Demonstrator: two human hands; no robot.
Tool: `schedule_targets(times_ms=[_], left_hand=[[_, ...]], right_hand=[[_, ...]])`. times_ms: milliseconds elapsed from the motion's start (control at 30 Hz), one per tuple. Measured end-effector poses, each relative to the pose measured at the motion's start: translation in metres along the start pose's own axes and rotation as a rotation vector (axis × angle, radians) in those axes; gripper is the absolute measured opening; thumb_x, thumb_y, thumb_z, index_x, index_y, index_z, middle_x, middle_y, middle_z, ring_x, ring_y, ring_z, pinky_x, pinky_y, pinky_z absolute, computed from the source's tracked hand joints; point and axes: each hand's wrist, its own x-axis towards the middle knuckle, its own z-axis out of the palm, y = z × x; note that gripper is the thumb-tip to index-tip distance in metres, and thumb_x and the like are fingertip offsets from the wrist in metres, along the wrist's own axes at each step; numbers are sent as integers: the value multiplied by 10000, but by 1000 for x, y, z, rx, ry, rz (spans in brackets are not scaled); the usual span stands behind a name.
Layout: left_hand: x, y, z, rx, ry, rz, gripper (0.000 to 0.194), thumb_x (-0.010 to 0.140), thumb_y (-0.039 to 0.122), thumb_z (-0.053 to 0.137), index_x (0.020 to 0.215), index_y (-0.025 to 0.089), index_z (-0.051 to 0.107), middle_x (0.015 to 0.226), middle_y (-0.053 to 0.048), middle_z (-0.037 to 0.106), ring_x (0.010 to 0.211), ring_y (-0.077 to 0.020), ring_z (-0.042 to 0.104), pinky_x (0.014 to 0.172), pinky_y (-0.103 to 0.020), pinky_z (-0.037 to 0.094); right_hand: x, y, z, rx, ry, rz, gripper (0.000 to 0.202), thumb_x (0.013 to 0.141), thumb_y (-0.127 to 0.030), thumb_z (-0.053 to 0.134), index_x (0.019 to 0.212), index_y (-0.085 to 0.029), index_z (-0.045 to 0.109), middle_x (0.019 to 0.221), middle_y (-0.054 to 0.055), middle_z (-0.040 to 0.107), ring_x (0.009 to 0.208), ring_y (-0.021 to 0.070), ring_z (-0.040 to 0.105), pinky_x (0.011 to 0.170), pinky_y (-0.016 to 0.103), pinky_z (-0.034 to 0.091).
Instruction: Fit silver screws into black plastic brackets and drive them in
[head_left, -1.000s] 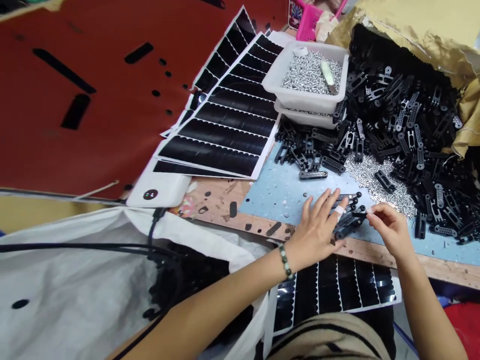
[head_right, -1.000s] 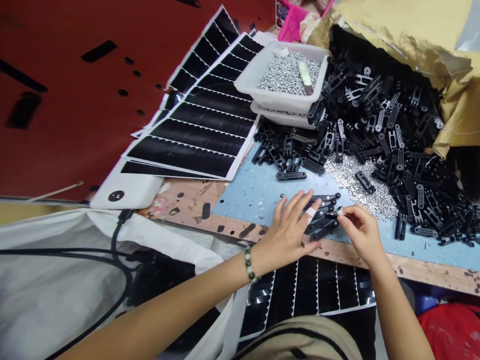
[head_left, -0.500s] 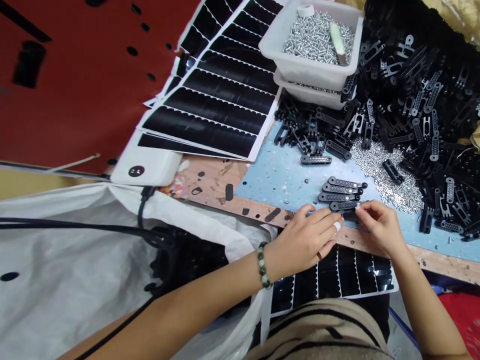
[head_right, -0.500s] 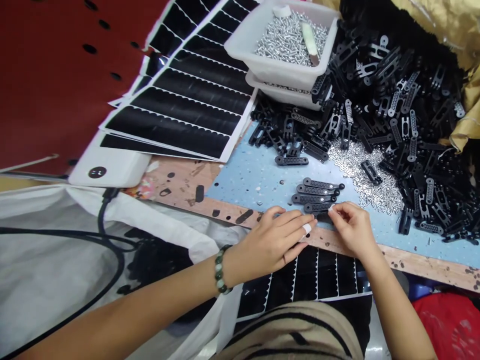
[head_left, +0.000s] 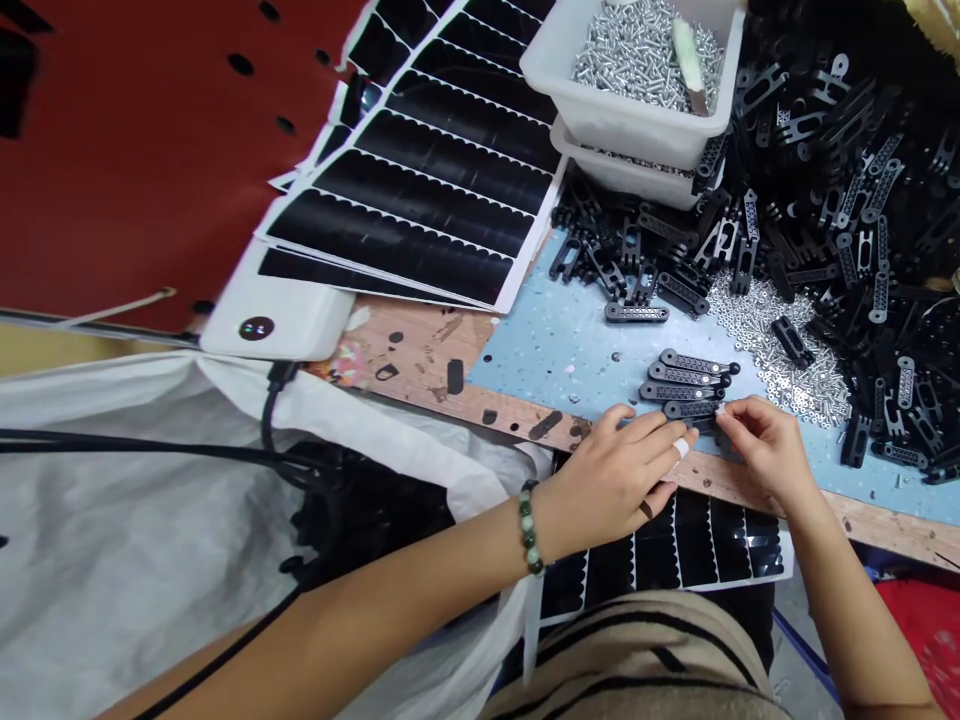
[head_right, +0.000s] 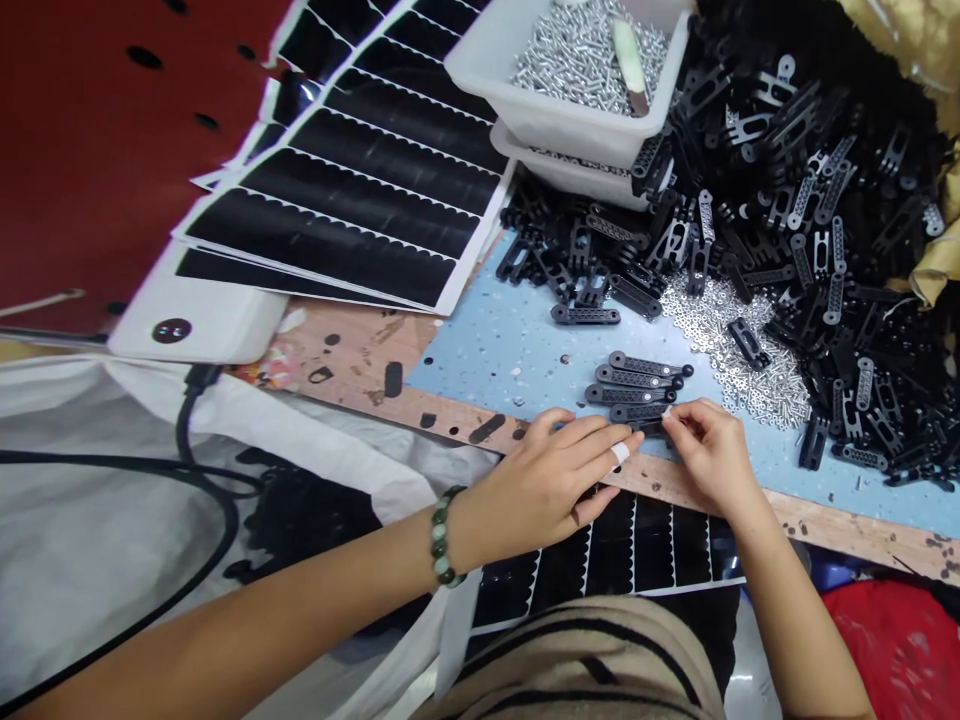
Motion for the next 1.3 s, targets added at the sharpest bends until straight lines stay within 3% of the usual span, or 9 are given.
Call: schedule_targets(times_ms=[233, 367, 467, 567, 633, 733, 867, 1033, 1300], left_hand=[[7, 1, -3, -8, -12, 3, 424, 855, 176, 459, 1272, 197, 531, 1229, -86, 607, 1129, -267, 496, 968, -460, 309], [16, 0, -13, -136, -33, -67, 384, 774, 344, 604, 1117, 170, 589, 1170, -106, 589, 1116, -299, 474, 958, -474, 349], [22, 2, -15, -268, -62, -118, 465, 673, 352, 690, 1079, 177, 547, 1146, -96, 548, 1106, -291, 462, 968, -453, 388], [21, 3, -16, -400, -66, -125, 514, 646, 313, 695, 1098, 207, 474, 1111, -69, 515, 1076, -260, 476, 949, -417, 436], [17, 1, -21, -463, -1, -148, 576, 672, 337, 682, 1168, 210, 416, 1165, -84, 484, 1115, -260, 469, 961, -414, 439], [7, -5, -29, -447, 130, -176, 609, 752, 387, 637, 1267, 207, 369, 1281, -112, 449, 1204, -273, 433, 1009, -431, 397], [-1, -13, -25, -144, 105, -106, 370, 866, 319, 542, 1220, 219, 498, 1271, -85, 560, 1186, -289, 462, 1001, -496, 320], [-3, -12, -9, 43, 25, -50, 270, 913, 277, 488, 1161, 202, 567, 1280, -65, 600, 1188, -286, 487, 975, -502, 284], [-3, -10, -10, 49, 29, -50, 340, 916, 270, 460, 1243, 206, 528, 1293, -75, 592, 1200, -262, 490, 990, -477, 280]], right_hand=[[-2, -10, -1, -371, 72, -100, 143, 844, -345, 567, 857, -203, 564, 695, 6, 568, 597, 148, 525, 586, 290, 433], [-6, -20, -5, -525, 203, -275, 329, 820, -378, 627, 1085, -209, 528, 1003, 114, 579, 908, 256, 578, 705, 392, 498], [-14, -36, 1, -359, -1, -615, 364, 855, -239, 586, 1201, -257, 474, 1104, 98, 586, 1030, 228, 570, 838, 406, 508], [-23, -49, 9, -205, -263, -791, 255, 892, -129, 485, 1101, -265, 542, 944, 40, 640, 877, 161, 607, 766, 332, 524], [-25, -50, 10, -118, -247, -716, 163, 901, -141, 474, 973, -240, 581, 847, 31, 633, 794, 150, 602, 697, 312, 521], [-22, -40, 3, 60, -28, -412, 38, 884, -226, 539, 869, -224, 574, 751, 11, 599, 678, 139, 583, 599, 290, 501], [-8, -23, 1, 273, 87, -53, 169, 835, -327, 598, 969, -224, 586, 690, -28, 543, 514, 98, 518, 471, 241, 439], [7, -15, 14, 171, 34, 2, 140, 822, -328, 589, 822, -205, 657, 723, -4, 564, 541, 107, 535, 515, 258, 447], [12, -16, 13, 40, -6, -30, 153, 828, -309, 555, 807, -195, 657, 734, 14, 599, 581, 129, 551, 530, 262, 437]])
